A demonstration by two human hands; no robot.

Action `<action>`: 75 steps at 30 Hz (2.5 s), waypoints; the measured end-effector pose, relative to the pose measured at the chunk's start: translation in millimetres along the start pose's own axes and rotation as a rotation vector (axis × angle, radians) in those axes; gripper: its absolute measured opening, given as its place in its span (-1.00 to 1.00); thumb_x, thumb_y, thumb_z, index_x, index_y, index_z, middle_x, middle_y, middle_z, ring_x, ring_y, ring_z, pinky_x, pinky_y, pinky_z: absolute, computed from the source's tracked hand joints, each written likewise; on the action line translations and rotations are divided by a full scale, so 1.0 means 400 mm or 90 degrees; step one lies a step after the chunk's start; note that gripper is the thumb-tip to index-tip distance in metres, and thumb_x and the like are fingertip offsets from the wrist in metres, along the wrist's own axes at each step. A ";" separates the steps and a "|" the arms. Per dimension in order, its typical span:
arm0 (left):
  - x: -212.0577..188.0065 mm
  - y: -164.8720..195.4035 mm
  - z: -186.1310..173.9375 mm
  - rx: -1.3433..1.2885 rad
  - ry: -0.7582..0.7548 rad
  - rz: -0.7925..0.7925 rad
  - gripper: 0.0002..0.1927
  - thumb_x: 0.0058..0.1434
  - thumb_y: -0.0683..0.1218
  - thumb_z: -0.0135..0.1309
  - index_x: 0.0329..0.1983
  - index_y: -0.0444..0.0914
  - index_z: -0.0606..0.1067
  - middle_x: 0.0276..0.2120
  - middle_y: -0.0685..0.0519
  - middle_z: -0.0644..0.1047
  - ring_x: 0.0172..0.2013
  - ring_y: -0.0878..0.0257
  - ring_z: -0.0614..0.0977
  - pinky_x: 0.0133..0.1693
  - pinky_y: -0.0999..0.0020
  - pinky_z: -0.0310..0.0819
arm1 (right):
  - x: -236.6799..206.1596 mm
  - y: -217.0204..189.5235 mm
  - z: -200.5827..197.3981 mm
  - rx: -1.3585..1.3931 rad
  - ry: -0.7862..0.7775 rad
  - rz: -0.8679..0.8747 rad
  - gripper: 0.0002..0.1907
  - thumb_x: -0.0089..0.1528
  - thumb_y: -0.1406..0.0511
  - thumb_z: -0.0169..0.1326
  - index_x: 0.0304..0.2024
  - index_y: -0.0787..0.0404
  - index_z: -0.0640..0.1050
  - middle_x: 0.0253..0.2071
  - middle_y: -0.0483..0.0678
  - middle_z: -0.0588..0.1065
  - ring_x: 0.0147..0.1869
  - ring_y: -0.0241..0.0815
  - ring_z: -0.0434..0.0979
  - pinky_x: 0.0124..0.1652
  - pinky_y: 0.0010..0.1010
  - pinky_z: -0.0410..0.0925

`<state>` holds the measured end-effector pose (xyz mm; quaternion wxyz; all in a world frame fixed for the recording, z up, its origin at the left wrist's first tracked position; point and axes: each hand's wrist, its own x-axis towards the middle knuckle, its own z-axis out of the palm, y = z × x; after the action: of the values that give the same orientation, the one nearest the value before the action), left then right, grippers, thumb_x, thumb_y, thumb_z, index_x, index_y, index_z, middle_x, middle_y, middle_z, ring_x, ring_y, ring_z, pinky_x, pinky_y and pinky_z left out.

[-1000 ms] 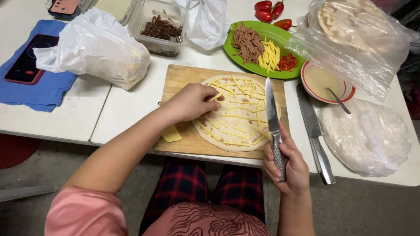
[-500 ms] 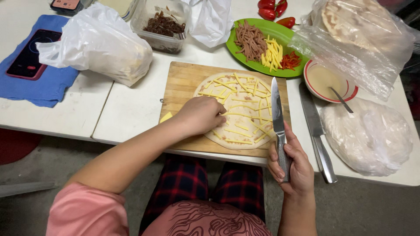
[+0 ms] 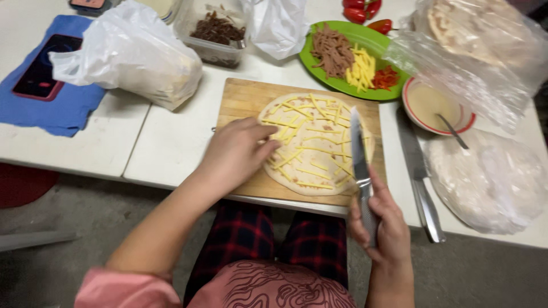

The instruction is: The person sits at a table and cuts a block of cheese into strips with a knife, placing each strip onto a round flatbread dough on a cutting board. They continue cutting and arranging cheese strips across the dough surface, occasionally picking up strips from a plate of prepared toppings.

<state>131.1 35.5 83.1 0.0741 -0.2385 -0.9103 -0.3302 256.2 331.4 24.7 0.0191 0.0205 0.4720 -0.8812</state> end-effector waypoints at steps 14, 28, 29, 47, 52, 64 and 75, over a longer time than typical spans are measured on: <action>-0.246 -0.121 0.082 -0.019 0.173 -0.015 -0.50 0.14 0.00 0.33 0.09 -0.34 0.59 0.23 -0.22 0.48 0.20 -0.12 0.49 0.18 0.08 0.43 | -0.004 0.121 0.296 -0.832 -0.204 -0.131 -0.41 0.34 0.38 -0.09 0.44 0.22 0.25 -0.18 0.26 0.55 -0.20 0.23 0.61 -0.25 -0.13 0.46; -0.225 -0.075 0.101 -0.010 0.223 0.031 -0.52 0.11 -0.04 0.33 0.06 -0.36 0.58 0.14 -0.21 0.50 0.12 -0.14 0.52 0.13 0.06 0.44 | -0.011 0.115 0.336 -1.097 -0.174 0.008 -0.20 0.21 0.33 0.02 0.52 0.10 0.15 -0.23 0.15 0.54 -0.42 0.21 0.58 -0.37 -0.02 0.45; -0.225 -0.073 0.103 -0.010 0.228 0.032 -0.52 0.11 -0.04 0.33 0.06 -0.36 0.58 0.14 -0.21 0.50 0.12 -0.14 0.52 0.13 0.06 0.45 | -0.011 0.112 0.337 -1.109 -0.175 0.022 -0.19 0.21 0.33 0.02 0.52 0.08 0.14 -0.22 0.15 0.54 -0.41 0.21 0.58 -0.37 -0.01 0.44; -0.227 -0.079 0.095 -0.025 0.200 0.000 -0.50 0.10 -0.05 0.34 0.09 -0.35 0.58 0.18 -0.21 0.49 0.17 -0.14 0.49 0.17 0.07 0.41 | 0.024 0.097 0.279 -0.846 -0.198 -0.043 -0.34 0.33 0.40 -0.08 0.50 0.10 0.23 -0.45 0.04 0.51 -0.43 -0.07 0.55 -0.34 -0.24 0.45; -0.232 -0.052 0.084 -0.249 0.302 0.004 -0.43 0.27 -0.10 0.17 0.30 -0.42 0.37 0.36 -0.28 0.30 0.36 -0.12 0.34 0.34 0.09 0.24 | 0.015 0.059 0.242 -0.549 -0.039 0.257 -0.35 0.34 0.35 -0.17 0.51 -0.07 0.20 -0.53 -0.10 0.40 -0.63 -0.36 0.28 -0.61 -0.53 0.24; -0.055 0.025 0.253 -1.208 0.020 -0.281 -0.70 0.41 -0.14 0.01 0.15 -0.35 0.43 -0.02 -0.03 0.60 -0.03 0.22 0.62 0.04 0.24 0.56 | -0.013 -0.001 0.120 -0.250 -0.027 0.220 -0.35 0.34 0.32 -0.15 0.52 0.08 0.19 -0.46 -0.07 0.46 -0.69 -0.38 0.28 -0.70 -0.57 0.14; -0.011 0.035 0.293 -1.232 0.023 -0.308 -0.79 0.45 -0.17 0.01 0.09 -0.34 0.43 -0.01 -0.07 0.56 -0.03 0.20 0.61 0.08 0.23 0.54 | -0.029 0.001 0.085 -0.350 0.058 0.150 -0.38 0.34 0.34 -0.16 0.49 0.05 0.21 -0.46 -0.12 0.44 -0.67 -0.41 0.28 -0.66 -0.60 0.18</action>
<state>144.4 117.8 -0.8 -0.2078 0.0008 -0.2721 -0.9396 267.2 303.2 43.8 0.1046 0.1090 0.6876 -0.7102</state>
